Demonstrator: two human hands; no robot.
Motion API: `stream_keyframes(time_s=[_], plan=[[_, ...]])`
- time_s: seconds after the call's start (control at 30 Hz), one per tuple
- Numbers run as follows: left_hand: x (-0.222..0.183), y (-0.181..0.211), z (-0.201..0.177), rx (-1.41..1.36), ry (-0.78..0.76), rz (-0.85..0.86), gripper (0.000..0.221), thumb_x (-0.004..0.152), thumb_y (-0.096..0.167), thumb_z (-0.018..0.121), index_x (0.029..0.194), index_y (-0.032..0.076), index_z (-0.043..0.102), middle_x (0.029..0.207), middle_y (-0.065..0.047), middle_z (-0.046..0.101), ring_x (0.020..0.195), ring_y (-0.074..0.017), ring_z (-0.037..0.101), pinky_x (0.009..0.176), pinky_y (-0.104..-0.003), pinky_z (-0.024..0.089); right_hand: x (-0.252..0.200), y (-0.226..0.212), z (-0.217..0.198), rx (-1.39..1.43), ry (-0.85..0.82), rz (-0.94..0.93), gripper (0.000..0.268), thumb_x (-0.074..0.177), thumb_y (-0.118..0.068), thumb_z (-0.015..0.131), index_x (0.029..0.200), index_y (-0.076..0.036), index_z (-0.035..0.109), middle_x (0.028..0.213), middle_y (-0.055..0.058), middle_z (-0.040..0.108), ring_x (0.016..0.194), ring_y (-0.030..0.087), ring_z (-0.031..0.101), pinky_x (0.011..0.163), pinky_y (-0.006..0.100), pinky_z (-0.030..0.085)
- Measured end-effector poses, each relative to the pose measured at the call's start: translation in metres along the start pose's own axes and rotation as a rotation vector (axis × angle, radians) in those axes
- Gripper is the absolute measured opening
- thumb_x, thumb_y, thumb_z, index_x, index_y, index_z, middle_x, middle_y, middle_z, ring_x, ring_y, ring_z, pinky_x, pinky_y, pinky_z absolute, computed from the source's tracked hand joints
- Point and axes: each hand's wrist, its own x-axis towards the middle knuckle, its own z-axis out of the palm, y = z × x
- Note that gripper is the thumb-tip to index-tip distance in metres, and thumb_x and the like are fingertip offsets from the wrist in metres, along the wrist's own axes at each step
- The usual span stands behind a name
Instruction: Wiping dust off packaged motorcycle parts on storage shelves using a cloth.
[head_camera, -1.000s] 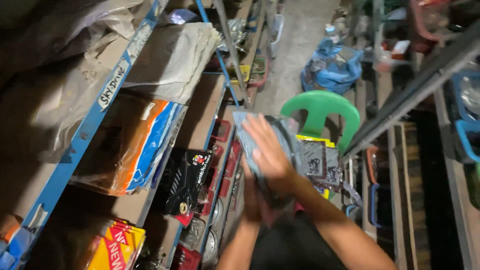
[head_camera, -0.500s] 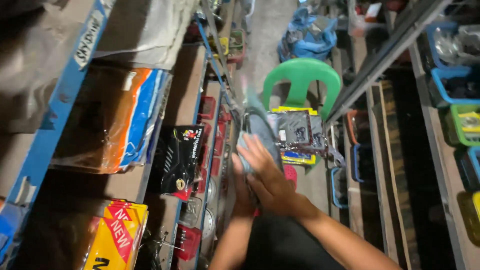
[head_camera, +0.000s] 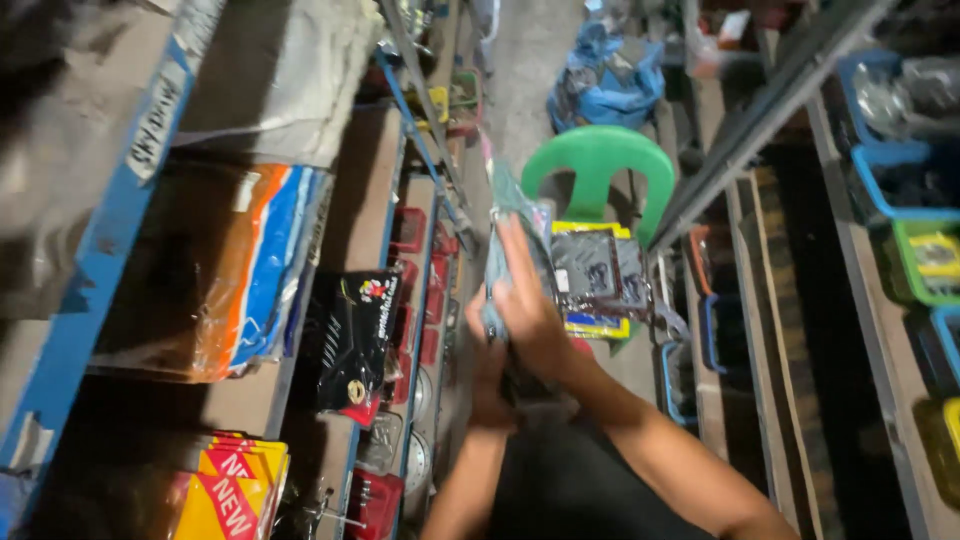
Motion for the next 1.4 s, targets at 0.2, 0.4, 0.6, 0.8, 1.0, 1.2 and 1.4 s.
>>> stream_keyframes(time_s=[0.2,0.4,0.6,0.8,1.0,1.2,1.4], plan=[[0.061,0.084,0.055,0.183,0.155,-0.058,0.099,0.072,0.036,0.059,0.164,0.027,0.024,0.154,-0.021,0.052,0.136,-0.0286,0.057,0.115,-0.038,0.039,-0.007,0.050,-0.025,-0.145,-0.170,-0.268,0.065,0.106,-0.029,0.045,0.162,-0.003,0.026,0.170,0.024,0.015,0.157,0.041,0.011,0.127,0.051,0.007],[0.085,0.075,0.070,0.119,0.039,-0.240,0.123,0.054,-0.004,0.075,0.164,0.024,0.028,0.145,-0.029,0.059,0.124,-0.0411,0.063,0.094,-0.054,0.053,0.050,0.130,-0.066,-0.270,-0.002,-0.114,0.066,0.110,-0.040,0.028,0.160,0.003,0.028,0.165,0.033,0.022,0.152,0.050,0.018,0.125,0.054,0.012],[0.109,0.007,0.062,-0.656,-0.177,0.049,0.068,0.106,0.033,0.036,0.167,0.010,0.016,0.173,-0.011,0.015,0.158,-0.0282,0.009,0.127,-0.051,-0.002,0.059,0.088,-0.084,-0.065,-0.038,-0.209,0.054,0.110,-0.029,0.038,0.159,-0.005,0.037,0.169,0.018,0.026,0.157,0.036,0.015,0.128,0.047,0.011],[0.118,0.005,0.069,-0.504,-0.034,0.109,0.052,0.111,0.031,0.039,0.154,0.002,0.042,0.157,-0.013,0.047,0.140,-0.0225,0.045,0.121,-0.038,0.027,0.059,0.067,-0.086,-0.106,-0.194,-0.247,0.064,0.103,-0.034,0.040,0.161,-0.007,0.033,0.170,0.018,0.022,0.158,0.039,0.011,0.127,0.049,0.006],[0.097,0.028,0.097,-0.219,0.298,-0.350,0.053,0.102,0.051,0.049,0.148,0.026,0.060,0.133,-0.019,0.070,0.111,-0.0195,0.065,0.103,-0.041,0.049,0.072,0.100,-0.090,-0.134,0.172,-0.228,0.051,0.107,-0.025,0.039,0.152,0.001,0.037,0.167,0.028,0.019,0.154,0.049,0.016,0.125,0.056,0.009],[0.083,0.032,0.045,-0.575,-0.194,-0.024,0.060,0.111,0.046,0.032,0.153,0.006,0.044,0.148,-0.010,0.055,0.126,-0.0218,0.054,0.109,-0.038,0.039,0.037,0.082,-0.072,-0.443,0.128,-0.474,0.048,0.101,-0.032,0.055,0.141,-0.006,0.060,0.140,0.012,0.057,0.133,0.033,0.050,0.116,0.049,0.031],[0.050,-0.006,0.014,-0.446,0.045,-0.046,0.057,0.110,0.043,0.034,0.145,0.002,0.052,0.137,-0.013,0.062,0.114,-0.0198,0.059,0.102,-0.033,0.044,-0.029,0.040,-0.038,-0.279,-0.017,-0.390,0.050,0.106,-0.015,0.038,0.152,0.002,0.046,0.161,0.025,0.039,0.148,0.049,0.034,0.120,0.055,0.028]])
